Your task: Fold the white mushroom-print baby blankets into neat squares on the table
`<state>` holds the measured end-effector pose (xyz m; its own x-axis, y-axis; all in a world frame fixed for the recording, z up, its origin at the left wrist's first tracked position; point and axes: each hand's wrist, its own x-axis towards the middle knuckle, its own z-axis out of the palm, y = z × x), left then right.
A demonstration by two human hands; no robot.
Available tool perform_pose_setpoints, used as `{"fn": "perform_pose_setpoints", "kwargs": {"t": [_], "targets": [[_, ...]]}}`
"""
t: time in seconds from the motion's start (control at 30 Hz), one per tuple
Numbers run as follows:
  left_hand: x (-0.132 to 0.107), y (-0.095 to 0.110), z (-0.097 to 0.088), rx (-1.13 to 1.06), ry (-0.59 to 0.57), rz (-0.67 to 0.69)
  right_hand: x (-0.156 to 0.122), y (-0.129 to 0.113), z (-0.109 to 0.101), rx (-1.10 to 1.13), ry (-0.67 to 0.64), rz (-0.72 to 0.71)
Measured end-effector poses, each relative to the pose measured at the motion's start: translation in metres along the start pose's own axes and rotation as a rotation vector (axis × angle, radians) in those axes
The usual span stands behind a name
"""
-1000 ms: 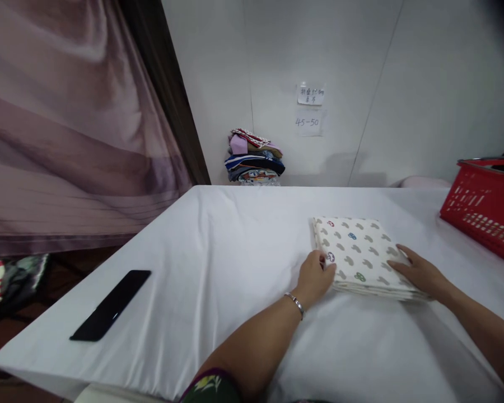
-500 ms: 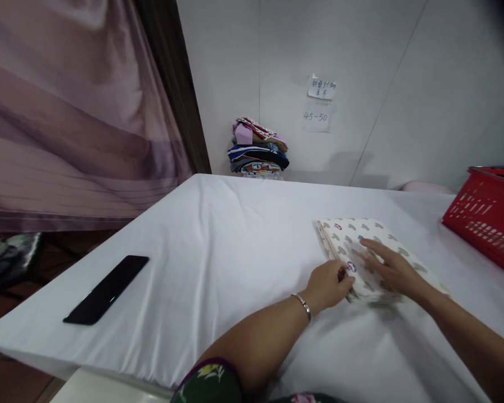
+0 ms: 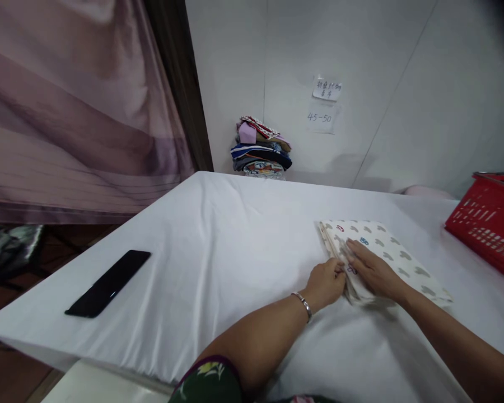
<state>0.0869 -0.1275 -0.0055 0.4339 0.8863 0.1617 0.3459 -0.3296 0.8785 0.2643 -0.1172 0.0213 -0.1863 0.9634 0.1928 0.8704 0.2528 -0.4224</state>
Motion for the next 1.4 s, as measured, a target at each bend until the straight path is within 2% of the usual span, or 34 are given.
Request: {"fn": "perform_pose_setpoints", "kwargs": {"t": [0.1,0.2,0.37,0.63,0.73,0.83,0.93,1.07,1.23,1.4], "targets": [[0.000,-0.001,0.000,-0.014,0.001,0.015,0.015,0.006,0.007,-0.028,0.044,-0.023],[0.001,-0.002,-0.001,-0.008,0.009,0.020,0.025,0.020,0.019,-0.104,0.014,-0.022],[0.002,-0.002,-0.003,0.015,0.000,-0.014,0.024,0.038,0.034,-0.162,0.016,-0.040],[0.006,-0.004,-0.005,-0.004,0.009,-0.002,0.021,0.035,0.035,-0.178,0.042,-0.049],[0.008,-0.005,-0.012,-0.017,0.042,-0.009,0.021,0.033,0.036,-0.166,0.068,-0.046],[0.014,-0.007,-0.022,-0.056,0.089,-0.085,0.021,0.033,0.034,-0.107,0.100,-0.058],[0.026,-0.008,-0.032,-0.118,0.100,-0.214,0.023,0.034,0.033,-0.029,0.138,-0.055],[0.057,-0.009,-0.036,-0.173,0.021,-0.373,0.024,0.035,0.035,-0.026,0.150,-0.050],[0.096,-0.009,-0.027,-0.284,0.049,-0.542,0.022,0.033,0.037,-0.051,0.168,-0.077],[0.116,-0.012,-0.018,-0.300,0.099,-0.593,0.015,0.019,0.027,0.004,0.133,-0.087]]}}
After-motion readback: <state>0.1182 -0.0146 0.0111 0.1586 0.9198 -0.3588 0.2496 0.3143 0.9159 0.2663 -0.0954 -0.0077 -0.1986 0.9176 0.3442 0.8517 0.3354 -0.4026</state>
